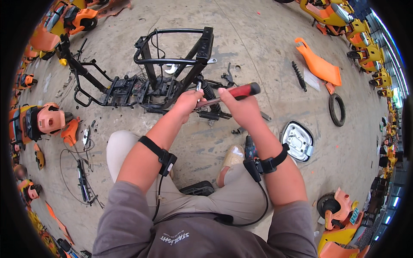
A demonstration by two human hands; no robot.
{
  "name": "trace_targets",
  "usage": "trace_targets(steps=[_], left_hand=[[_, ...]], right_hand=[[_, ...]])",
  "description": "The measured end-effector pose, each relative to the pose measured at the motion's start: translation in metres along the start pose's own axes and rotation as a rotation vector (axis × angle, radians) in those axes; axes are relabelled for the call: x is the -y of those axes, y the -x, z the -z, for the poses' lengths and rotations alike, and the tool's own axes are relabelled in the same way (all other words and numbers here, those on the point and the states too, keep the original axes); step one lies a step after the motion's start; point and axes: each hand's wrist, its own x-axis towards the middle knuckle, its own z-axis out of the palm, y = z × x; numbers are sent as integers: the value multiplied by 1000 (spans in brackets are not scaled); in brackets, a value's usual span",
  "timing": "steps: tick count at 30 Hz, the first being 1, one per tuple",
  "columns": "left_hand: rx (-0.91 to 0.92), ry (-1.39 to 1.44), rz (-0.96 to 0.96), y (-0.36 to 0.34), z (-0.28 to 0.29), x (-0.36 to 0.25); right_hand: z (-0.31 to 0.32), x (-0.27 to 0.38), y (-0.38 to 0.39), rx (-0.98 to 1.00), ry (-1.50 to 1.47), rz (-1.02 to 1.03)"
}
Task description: The person uses a ratchet and socket to tighten or loosen bolts on the shock absorber and frame of a motorcycle chassis while sitting on the floor.
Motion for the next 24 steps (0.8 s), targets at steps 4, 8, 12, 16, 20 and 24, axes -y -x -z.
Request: trace_targets(steps=[4,8,12,16,20,24], left_hand=[[-51,87,-1,7,-6,-5],[-28,124,-8,8,-6,-8],[4,36,-75,-3,5,3],[3,-25,-62,-2,6,4],[-9,31,41,15,1,-14],[14,-28,-5,6,5,-6]], right_hand=[[-29,30,1,106,55,100],[-34,41,2,111,82,191],[-18,19,-1,90,38,84],[8,-9,5,12,-9,-32],[15,-25,10,-13,28,-58],[10,-15,3,19,83,-109]])
